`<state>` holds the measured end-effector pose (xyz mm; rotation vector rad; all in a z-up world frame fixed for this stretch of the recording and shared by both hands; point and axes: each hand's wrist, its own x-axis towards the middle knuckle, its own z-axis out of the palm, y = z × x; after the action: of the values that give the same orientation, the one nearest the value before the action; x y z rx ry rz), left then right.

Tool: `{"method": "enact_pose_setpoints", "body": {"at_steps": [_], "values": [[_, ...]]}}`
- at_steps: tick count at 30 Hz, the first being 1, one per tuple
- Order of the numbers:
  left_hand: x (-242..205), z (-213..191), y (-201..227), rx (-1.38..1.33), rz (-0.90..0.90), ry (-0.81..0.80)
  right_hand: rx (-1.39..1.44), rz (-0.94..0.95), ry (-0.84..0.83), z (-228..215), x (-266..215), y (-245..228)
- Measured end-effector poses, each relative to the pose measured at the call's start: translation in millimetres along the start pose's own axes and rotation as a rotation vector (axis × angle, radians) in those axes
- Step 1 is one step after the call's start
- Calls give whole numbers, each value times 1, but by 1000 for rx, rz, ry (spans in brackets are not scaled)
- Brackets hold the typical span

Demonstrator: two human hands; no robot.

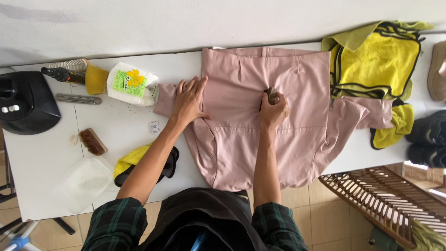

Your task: The person cleans a pink jacket by wiping it with a yellow cloth and scrubbing it with a brush on a white table.

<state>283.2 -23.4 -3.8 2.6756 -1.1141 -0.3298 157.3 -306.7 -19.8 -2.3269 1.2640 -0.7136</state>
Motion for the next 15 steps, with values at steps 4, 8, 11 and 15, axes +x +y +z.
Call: {"method": "enact_pose_setpoints", "body": {"at_steps": [4, 8, 11, 15], "values": [[-2, -15, 10, -43, -5, 7, -21, -178, -131, 63, -64, -96], [-3, -16, 3, -98, -69, 47, 137, -286, -378, 55, -78, -123], [-6, -8, -6, -83, -46, 64, 4, -307, -122, 28, -16, -57], [1, -4, -12, -113, -21, 16, -18, -238, 76, 25, 2, -25]]}}
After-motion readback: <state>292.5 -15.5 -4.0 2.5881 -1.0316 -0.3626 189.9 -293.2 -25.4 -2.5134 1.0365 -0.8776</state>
